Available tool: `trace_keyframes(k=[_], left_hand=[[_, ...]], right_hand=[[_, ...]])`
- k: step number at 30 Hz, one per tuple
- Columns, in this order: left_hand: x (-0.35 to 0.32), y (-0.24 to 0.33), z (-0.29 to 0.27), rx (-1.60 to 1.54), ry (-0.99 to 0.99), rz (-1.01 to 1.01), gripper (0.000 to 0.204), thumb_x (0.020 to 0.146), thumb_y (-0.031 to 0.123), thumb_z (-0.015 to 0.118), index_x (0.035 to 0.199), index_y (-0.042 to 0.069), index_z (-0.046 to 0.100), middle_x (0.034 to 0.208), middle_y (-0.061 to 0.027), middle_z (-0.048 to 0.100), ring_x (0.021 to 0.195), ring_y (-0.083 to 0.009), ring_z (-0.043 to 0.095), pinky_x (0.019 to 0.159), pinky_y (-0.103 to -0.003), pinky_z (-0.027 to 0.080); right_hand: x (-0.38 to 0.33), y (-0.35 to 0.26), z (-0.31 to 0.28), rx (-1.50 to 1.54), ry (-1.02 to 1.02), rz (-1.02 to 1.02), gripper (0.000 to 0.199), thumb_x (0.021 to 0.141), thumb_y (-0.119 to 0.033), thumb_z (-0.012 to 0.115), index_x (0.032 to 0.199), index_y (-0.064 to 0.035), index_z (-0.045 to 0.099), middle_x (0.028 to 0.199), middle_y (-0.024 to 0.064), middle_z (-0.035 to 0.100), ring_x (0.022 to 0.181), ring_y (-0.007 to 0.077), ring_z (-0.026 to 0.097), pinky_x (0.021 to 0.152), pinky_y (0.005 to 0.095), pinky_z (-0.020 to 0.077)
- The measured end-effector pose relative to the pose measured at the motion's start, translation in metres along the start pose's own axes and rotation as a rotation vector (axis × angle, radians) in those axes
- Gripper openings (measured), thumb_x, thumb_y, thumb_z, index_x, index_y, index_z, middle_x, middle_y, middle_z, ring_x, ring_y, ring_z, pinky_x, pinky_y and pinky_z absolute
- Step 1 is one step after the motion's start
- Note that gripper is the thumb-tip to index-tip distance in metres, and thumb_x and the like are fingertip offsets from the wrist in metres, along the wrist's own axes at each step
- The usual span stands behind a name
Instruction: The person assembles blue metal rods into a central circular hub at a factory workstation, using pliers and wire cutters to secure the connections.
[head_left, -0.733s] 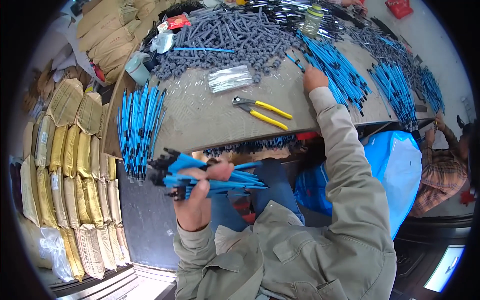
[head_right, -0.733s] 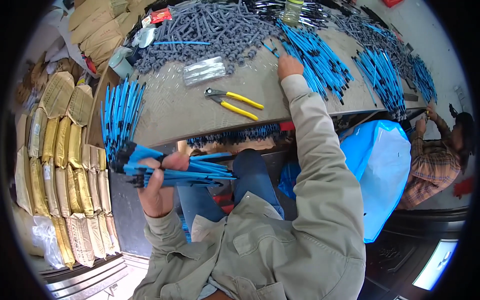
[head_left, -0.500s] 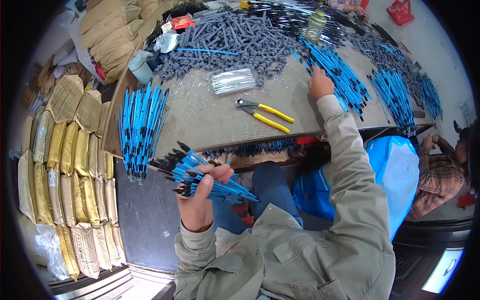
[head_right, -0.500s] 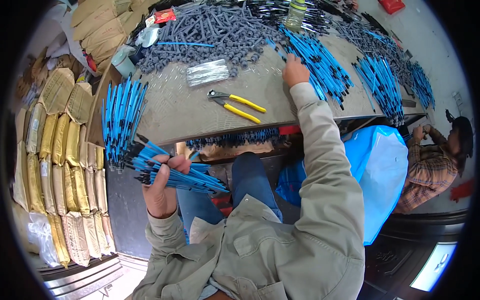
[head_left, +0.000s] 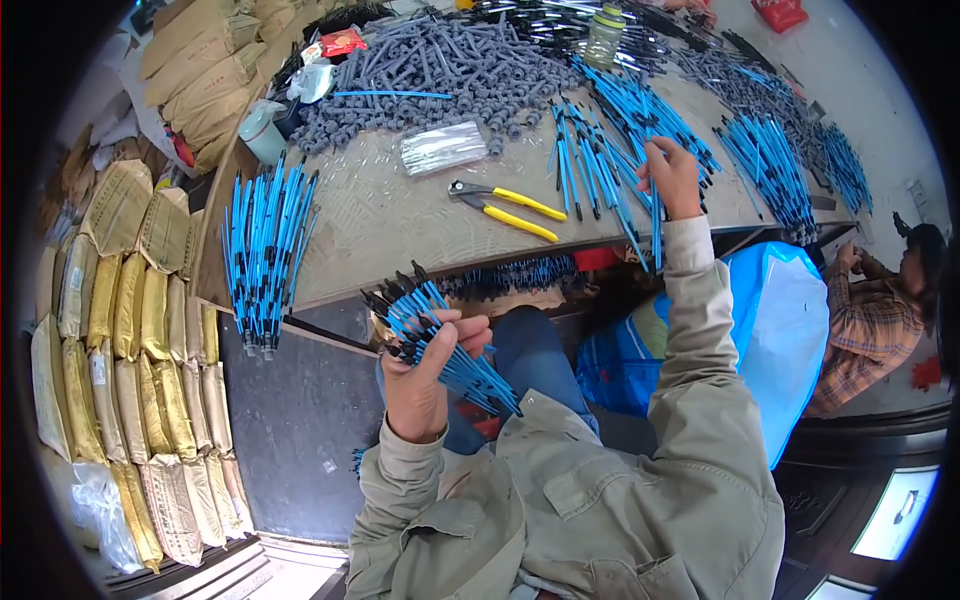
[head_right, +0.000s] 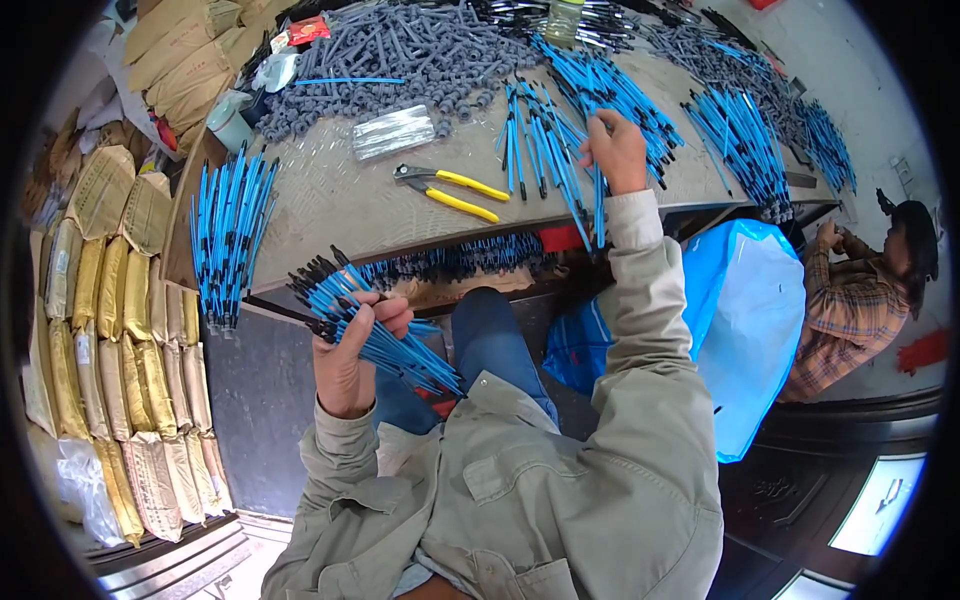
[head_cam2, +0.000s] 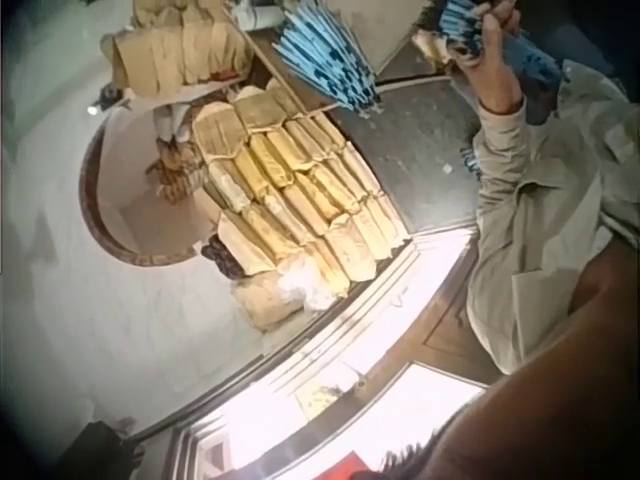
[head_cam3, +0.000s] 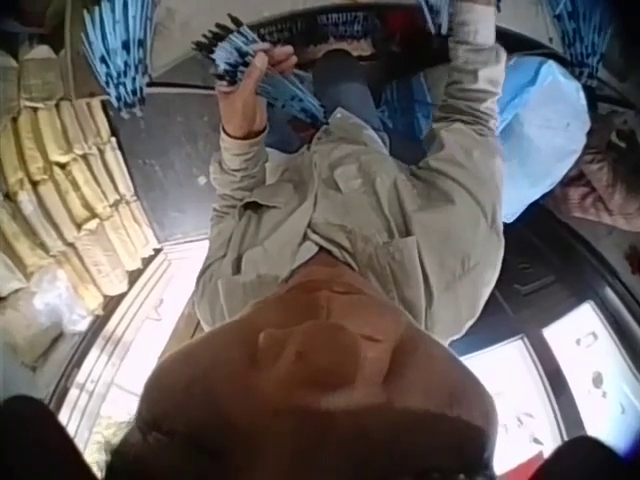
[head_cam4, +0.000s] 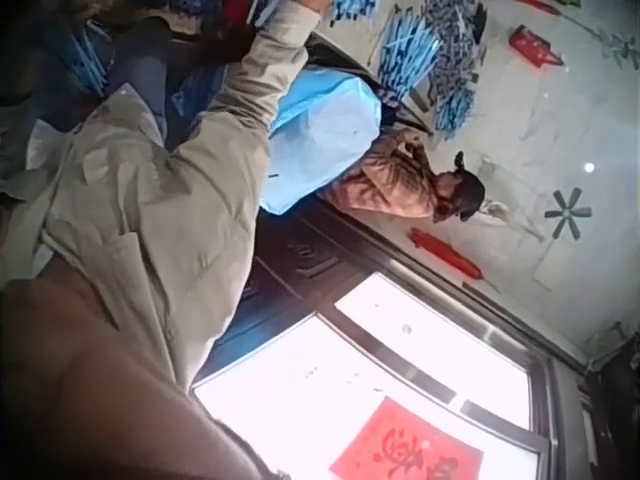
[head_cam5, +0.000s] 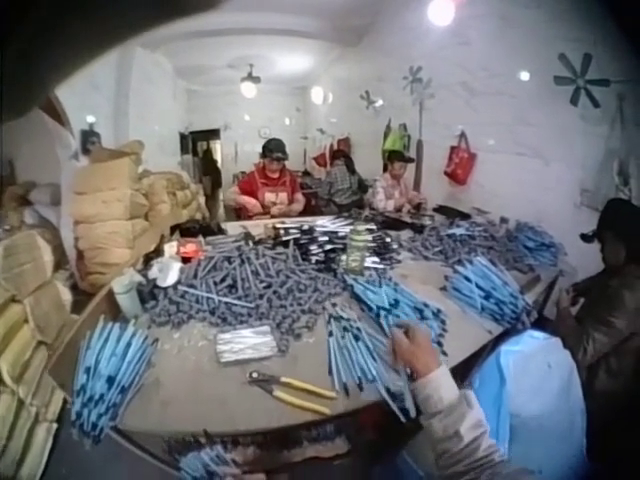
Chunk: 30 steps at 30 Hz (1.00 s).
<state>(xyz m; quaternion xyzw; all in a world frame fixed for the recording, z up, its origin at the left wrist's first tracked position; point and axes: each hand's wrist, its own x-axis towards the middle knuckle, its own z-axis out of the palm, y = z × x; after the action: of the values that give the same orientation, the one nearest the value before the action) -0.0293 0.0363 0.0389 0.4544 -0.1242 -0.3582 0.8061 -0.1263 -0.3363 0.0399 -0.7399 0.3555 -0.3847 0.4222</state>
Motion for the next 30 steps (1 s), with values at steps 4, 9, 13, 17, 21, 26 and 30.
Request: trace_keyframes(k=[4, 9, 13, 17, 21, 26, 30], left_hand=[[0.005, -0.005, -0.003, 0.057, 0.021, 0.001, 0.022, 0.089, 0.012, 0.057, 0.107, 0.000, 0.056, 0.097, -0.0205, 0.064, 0.086, -0.0281, 0.065, 0.077, -0.038, 0.053], [0.031, -0.031, -0.004, 0.046, 0.085, -0.014, 0.026, 0.091, 0.014, 0.054, 0.112, -0.001, 0.054, 0.097, -0.0192, 0.064, 0.085, -0.0269, 0.065, 0.075, -0.035, 0.053], [0.039, -0.033, 0.014, -0.047, 0.064, 0.048, 0.024, 0.092, 0.014, 0.053, 0.110, -0.001, 0.055, 0.094, -0.0144, 0.065, 0.082, -0.0216, 0.065, 0.072, -0.031, 0.052], [0.032, -0.031, 0.016, -0.114, 0.025, 0.212, 0.019, 0.090, 0.010, 0.055, 0.104, -0.002, 0.059, 0.090, -0.0092, 0.065, 0.078, -0.0152, 0.063, 0.070, -0.026, 0.051], [0.023, -0.029, 0.010, -0.009, 0.127, 0.353, 0.015, 0.088, 0.006, 0.058, 0.100, -0.003, 0.061, 0.086, -0.0064, 0.065, 0.074, -0.0109, 0.061, 0.067, -0.024, 0.049], [0.009, -0.018, 0.003, 0.102, -0.001, 0.353, 0.019, 0.084, 0.001, 0.061, 0.102, -0.003, 0.060, 0.082, -0.0068, 0.063, 0.073, -0.0160, 0.062, 0.068, -0.028, 0.050], [-0.003, 0.005, 0.009, 0.068, -0.069, 0.298, 0.021, 0.084, 0.001, 0.062, 0.105, -0.003, 0.061, 0.088, -0.0079, 0.065, 0.076, -0.0115, 0.061, 0.070, -0.023, 0.049]], right_hand=[[-0.081, -0.011, -0.016, -0.023, -0.059, -0.126, 0.028, 0.092, -0.015, 0.050, 0.112, 0.0040, 0.055, 0.069, 0.0092, 0.062, 0.055, 0.0098, 0.058, 0.048, 0.0221, 0.0444], [-0.182, -0.061, 0.016, 0.289, -0.011, -0.164, 0.024, 0.092, -0.008, 0.048, 0.113, 0.0016, 0.053, 0.071, 0.0072, 0.063, 0.059, 0.0088, 0.057, 0.052, 0.0208, 0.0450], [-0.206, -0.050, 0.047, 0.099, -0.319, -0.344, 0.026, 0.088, 0.001, 0.052, 0.114, 0.0015, 0.052, 0.080, 0.0102, 0.065, 0.059, 0.0130, 0.061, 0.053, 0.0234, 0.0477], [-0.210, -0.055, 0.070, -0.148, -0.448, -0.584, 0.028, 0.085, 0.003, 0.055, 0.113, 0.0021, 0.052, 0.086, 0.0126, 0.066, 0.063, 0.0179, 0.065, 0.054, 0.0258, 0.0500], [-0.213, -0.063, 0.086, -0.173, -0.407, -0.694, 0.030, 0.083, 0.000, 0.058, 0.113, 0.0002, 0.053, 0.088, 0.0143, 0.065, 0.067, 0.0241, 0.066, 0.055, 0.0292, 0.0505], [-0.211, -0.060, 0.098, 0.092, -0.490, -0.532, 0.031, 0.081, -0.001, 0.061, 0.111, 0.0003, 0.055, 0.087, 0.0140, 0.064, 0.066, 0.0253, 0.065, 0.058, 0.0298, 0.0499], [-0.203, -0.070, 0.086, -0.035, -0.511, -0.552, 0.028, 0.079, 0.000, 0.062, 0.106, 0.0022, 0.058, 0.094, 0.0140, 0.062, 0.082, 0.0223, 0.063, 0.064, 0.0285, 0.0502]])
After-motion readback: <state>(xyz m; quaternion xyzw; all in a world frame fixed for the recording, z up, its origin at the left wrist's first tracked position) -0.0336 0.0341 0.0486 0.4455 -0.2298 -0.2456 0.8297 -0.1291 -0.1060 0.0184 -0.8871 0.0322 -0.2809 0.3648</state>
